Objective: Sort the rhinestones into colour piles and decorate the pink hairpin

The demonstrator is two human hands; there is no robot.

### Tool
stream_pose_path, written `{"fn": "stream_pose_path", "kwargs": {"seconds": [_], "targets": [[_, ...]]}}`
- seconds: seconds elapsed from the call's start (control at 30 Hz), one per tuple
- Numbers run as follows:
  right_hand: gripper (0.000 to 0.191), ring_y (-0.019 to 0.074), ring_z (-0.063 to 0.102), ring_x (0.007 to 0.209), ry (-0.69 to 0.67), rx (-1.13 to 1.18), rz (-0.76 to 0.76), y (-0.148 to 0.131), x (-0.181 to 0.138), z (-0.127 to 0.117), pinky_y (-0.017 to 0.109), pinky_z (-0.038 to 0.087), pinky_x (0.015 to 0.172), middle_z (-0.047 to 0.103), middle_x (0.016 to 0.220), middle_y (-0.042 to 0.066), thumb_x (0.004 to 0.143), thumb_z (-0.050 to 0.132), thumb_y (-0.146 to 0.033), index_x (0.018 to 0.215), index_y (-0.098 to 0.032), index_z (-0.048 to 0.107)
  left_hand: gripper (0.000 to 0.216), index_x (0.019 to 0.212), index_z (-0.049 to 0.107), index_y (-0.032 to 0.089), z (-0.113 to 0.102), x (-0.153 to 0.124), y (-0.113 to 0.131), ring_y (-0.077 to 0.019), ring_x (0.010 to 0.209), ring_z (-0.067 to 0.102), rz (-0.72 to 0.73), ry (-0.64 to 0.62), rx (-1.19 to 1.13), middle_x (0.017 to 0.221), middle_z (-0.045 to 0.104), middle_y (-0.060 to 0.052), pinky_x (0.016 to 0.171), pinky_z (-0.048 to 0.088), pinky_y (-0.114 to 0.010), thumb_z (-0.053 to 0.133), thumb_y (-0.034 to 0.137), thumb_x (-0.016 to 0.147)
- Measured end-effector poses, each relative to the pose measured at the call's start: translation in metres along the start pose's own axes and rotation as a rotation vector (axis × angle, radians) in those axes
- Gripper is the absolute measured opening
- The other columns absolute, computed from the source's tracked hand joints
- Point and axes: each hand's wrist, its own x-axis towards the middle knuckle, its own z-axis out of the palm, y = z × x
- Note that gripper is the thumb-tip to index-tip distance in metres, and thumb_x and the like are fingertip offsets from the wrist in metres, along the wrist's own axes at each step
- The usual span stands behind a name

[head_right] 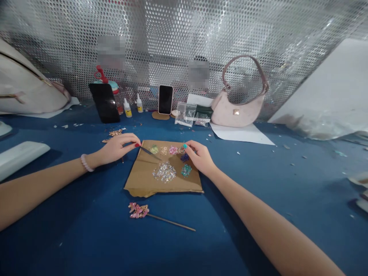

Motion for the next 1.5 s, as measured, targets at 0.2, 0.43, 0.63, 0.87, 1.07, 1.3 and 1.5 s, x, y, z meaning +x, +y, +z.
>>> {"fn": "stream_pose_path", "kwargs": {"seconds": [0.2,0.43,0.63,0.87,1.07,1.3,1.5], "targets": [[0.027,0.0163,0.057,0.07,0.026,-0.027,0.013,0.0007,0.0005,0.0017,0.029,0.044,0.067,0.062,0.072,0.002,0.087,0.042,-0.035,0.076,-0.019,0.06,0.024,0.088,0.061,0.017,0.0021,-0.0012,0.0002,-0.0171,0.086,0.059,0.028,-0.014,0.03,0.091,0.064,-0.006,0.081,0.048,-0.032,0.041,0.029,0.093],[0.028,0.0165,0.058,0.069,0.022,-0.041,0.013,-0.0006,0.0013,0.0008,0.029,0.043,0.067,0.062,0.071,0.002,0.087,0.041,-0.035,0.074,-0.019,0.06,0.023,0.088,0.061,0.016,0.0036,-0.0017,0.0016,-0.0171,0.085,0.059,0.031,-0.007,0.045,0.091,0.064,-0.006,0.079,0.048,-0.03,0.041,0.027,0.093],[0.027,0.0158,0.057,0.068,0.023,-0.046,0.01,-0.0004,0.0013,0.0013,0.029,0.043,0.066,0.062,0.07,0.002,0.087,0.041,-0.033,0.073,-0.019,0.06,0.021,0.09,0.061,0.016,0.0057,-0.0022,0.0038,-0.0164,0.086,0.058,0.062,-0.013,0.027,0.091,0.064,-0.006,0.08,0.047,-0.03,0.042,0.025,0.094],[0.027,0.0162,0.057,0.067,0.023,-0.05,0.01,-0.0019,0.0016,0.0018,0.029,0.044,0.065,0.062,0.068,0.002,0.086,0.042,-0.034,0.072,-0.019,0.06,0.022,0.09,0.061,0.017,0.0068,-0.0031,0.0049,-0.0168,0.086,0.058,0.041,-0.01,0.045,0.092,0.063,-0.005,0.081,0.048,-0.031,0.041,0.027,0.094],[0.027,0.0163,0.057,0.067,0.014,-0.061,0.008,-0.0024,0.0012,0.0016,0.029,0.043,0.065,0.062,0.069,0.002,0.086,0.042,-0.033,0.072,-0.019,0.06,0.023,0.09,0.061,0.017,0.0064,-0.0026,0.0033,-0.0179,0.088,0.059,0.034,-0.001,0.049,0.092,0.064,-0.007,0.08,0.048,-0.032,0.04,0.028,0.093],[0.027,0.0163,0.057,0.067,0.004,-0.073,0.006,-0.0023,0.0011,0.0013,0.029,0.043,0.066,0.062,0.07,0.002,0.086,0.041,-0.033,0.072,-0.019,0.06,0.023,0.09,0.06,0.016,0.0058,-0.003,0.0054,-0.0175,0.086,0.059,0.036,-0.016,0.035,0.092,0.064,-0.007,0.079,0.048,-0.031,0.041,0.027,0.093],[0.027,0.016,0.057,0.067,0.005,-0.071,-0.001,-0.001,0.0006,0.0026,0.028,0.043,0.065,0.062,0.069,0.002,0.087,0.042,-0.034,0.071,-0.02,0.059,0.025,0.089,0.06,0.017,0.0055,-0.0024,0.004,-0.018,0.086,0.058,0.027,-0.011,0.064,0.091,0.063,-0.007,0.081,0.048,-0.033,0.039,0.03,0.094]]}}
